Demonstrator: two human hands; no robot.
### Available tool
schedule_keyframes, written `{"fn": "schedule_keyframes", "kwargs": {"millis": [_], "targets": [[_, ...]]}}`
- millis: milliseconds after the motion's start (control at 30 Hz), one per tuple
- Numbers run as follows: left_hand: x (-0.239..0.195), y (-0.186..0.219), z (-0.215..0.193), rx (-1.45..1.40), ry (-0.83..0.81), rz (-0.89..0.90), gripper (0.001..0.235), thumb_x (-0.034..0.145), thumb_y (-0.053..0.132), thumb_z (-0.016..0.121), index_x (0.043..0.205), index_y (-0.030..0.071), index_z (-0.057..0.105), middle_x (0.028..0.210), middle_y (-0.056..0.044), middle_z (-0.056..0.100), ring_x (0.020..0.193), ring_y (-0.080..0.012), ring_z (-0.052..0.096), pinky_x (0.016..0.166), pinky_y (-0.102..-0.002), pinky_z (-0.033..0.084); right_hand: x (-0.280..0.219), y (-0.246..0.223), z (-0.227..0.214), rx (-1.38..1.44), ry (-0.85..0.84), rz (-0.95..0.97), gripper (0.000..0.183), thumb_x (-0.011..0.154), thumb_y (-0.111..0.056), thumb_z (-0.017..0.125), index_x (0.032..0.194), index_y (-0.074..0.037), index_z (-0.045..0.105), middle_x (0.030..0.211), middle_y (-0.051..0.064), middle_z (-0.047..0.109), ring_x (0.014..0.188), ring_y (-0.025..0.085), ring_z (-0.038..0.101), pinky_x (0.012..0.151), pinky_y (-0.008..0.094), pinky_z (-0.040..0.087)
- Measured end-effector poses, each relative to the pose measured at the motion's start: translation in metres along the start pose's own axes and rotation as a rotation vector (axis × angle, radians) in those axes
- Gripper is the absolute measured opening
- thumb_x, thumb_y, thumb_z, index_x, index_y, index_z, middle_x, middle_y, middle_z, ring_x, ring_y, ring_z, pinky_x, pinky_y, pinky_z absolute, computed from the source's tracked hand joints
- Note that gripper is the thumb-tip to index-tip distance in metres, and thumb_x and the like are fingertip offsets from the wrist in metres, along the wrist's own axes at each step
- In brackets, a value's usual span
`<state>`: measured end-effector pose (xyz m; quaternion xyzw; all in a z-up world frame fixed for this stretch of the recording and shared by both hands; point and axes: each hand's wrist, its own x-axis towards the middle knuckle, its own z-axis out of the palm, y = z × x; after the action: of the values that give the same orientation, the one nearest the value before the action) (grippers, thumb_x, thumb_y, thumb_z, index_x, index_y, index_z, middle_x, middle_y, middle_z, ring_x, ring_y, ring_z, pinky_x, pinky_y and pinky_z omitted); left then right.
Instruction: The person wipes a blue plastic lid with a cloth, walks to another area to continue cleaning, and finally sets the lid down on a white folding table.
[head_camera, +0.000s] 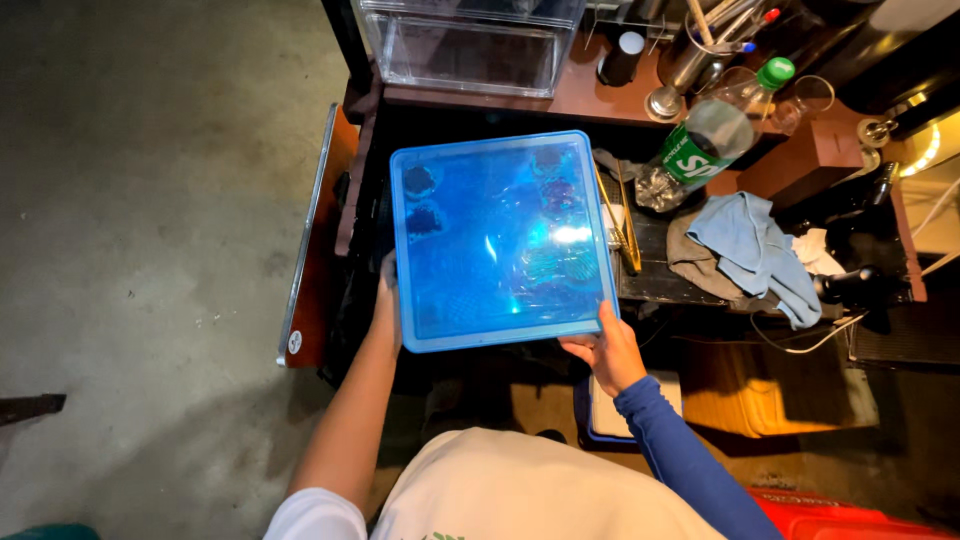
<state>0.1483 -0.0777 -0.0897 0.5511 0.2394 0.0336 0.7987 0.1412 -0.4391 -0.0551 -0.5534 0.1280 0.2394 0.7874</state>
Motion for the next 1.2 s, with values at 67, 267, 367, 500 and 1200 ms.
{"fn": "schedule_keyframes", "kwargs": {"millis": [67,267,367,500,1200], "targets": [[0.014,-0.002,-0.005,-0.045,-0.026,-0.008,0.053,0.100,0.028,0.059,0.149,0.015,0.044,0.125,-0.010,0.064,0.108,-0.0224,0.066,0.086,-0.037,0.059,0.009,0.004,0.002,0.029,-0.001,0.005,0.064,0.099,-0.056,0.050,0.134,-0.002,0.058,0.118,0.016,0.071,0.100,0.028,0.073,0.081,0.037,0.060],[0.056,-0.002,-0.012,-0.053,-0.029,-0.068,0.047,0.102,0.032,0.054,0.147,0.019,0.047,0.117,-0.006,0.065,0.102,-0.0185,0.062,0.082,-0.034,0.054,0.031,0.008,0.016,0.104,0.041,0.013,0.063,0.101,-0.054,0.051,0.134,-0.001,0.058,0.119,0.016,0.071,0.102,0.027,0.072,0.085,0.038,0.061],[0.082,-0.008,-0.019,-0.042,-0.047,0.032,0.046,0.105,0.039,0.050,0.144,0.014,0.054,0.124,-0.004,0.066,0.111,-0.0150,0.063,0.092,-0.031,0.054,0.044,0.003,0.024,0.052,0.094,0.077,0.063,0.096,-0.055,0.052,0.131,-0.004,0.058,0.115,0.017,0.072,0.098,0.029,0.073,0.082,0.039,0.061],[0.102,-0.017,-0.034,-0.122,-0.094,-0.069,0.060,0.105,0.051,0.048,0.140,0.003,0.059,0.122,-0.009,0.066,0.109,-0.0205,0.063,0.094,-0.036,0.052,0.057,-0.007,0.025,-0.215,0.178,0.250,0.069,0.092,-0.062,0.055,0.118,0.002,0.061,0.094,0.023,0.073,0.080,0.030,0.076,0.070,0.039,0.063],[0.076,0.022,-0.015,0.729,0.088,0.193,0.044,0.107,0.035,0.044,0.136,0.008,0.064,0.122,-0.019,0.071,0.116,-0.0324,0.066,0.100,-0.039,0.049,0.093,-0.011,-0.059,-1.490,0.388,-0.317,0.034,0.084,-0.021,0.071,0.105,-0.001,0.053,0.092,0.029,0.069,0.089,0.048,0.067,0.080,0.056,0.053]]}}
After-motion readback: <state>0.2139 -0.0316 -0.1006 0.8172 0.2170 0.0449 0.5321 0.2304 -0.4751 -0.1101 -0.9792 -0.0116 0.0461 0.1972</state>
